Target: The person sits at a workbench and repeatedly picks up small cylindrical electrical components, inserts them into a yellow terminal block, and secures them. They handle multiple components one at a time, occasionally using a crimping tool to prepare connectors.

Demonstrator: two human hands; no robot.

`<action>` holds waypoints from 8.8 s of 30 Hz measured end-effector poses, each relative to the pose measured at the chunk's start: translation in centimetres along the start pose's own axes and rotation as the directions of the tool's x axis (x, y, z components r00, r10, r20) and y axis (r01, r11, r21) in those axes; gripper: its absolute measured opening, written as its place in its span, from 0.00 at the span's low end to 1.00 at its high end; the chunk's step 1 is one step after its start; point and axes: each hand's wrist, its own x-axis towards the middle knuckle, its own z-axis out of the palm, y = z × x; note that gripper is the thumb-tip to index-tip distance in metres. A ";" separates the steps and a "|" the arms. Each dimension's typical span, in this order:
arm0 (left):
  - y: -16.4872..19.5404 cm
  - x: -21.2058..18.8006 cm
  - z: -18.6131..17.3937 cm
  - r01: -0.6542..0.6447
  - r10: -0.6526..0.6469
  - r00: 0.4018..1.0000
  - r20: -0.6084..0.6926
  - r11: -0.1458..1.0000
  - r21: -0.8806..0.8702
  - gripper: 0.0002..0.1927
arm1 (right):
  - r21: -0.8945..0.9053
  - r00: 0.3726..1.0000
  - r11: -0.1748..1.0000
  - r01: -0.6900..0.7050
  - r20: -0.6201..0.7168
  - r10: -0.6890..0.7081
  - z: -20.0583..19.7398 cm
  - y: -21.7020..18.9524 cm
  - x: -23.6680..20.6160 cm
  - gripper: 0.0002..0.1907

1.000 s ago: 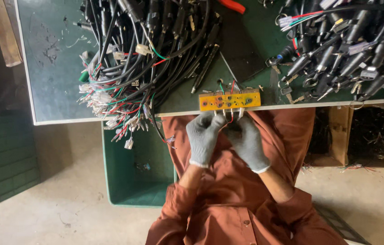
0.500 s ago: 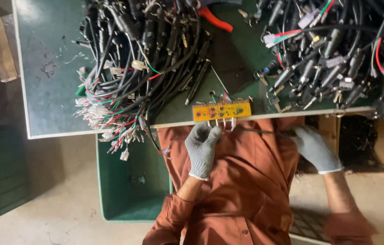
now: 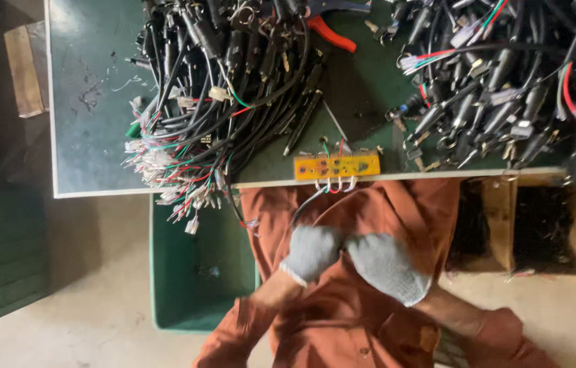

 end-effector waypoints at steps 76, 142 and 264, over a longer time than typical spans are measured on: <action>2.4 0.8 -8.3 -0.123 -0.235 0.852 -0.468 0.779 -0.615 0.13 | 0.866 0.842 0.466 0.178 -0.380 0.384 5.0 -0.9 3.7 0.18; -0.2 5.0 -0.6 -0.076 -0.784 0.603 -0.144 0.123 -0.989 0.07 | 0.968 0.773 0.222 0.116 -0.228 0.592 4.1 1.8 7.4 0.06; -0.3 1.6 -5.2 -0.051 -0.160 0.923 -0.350 0.850 -0.524 0.10 | 0.740 0.794 0.672 0.036 -0.430 0.431 -3.2 -1.2 1.2 0.11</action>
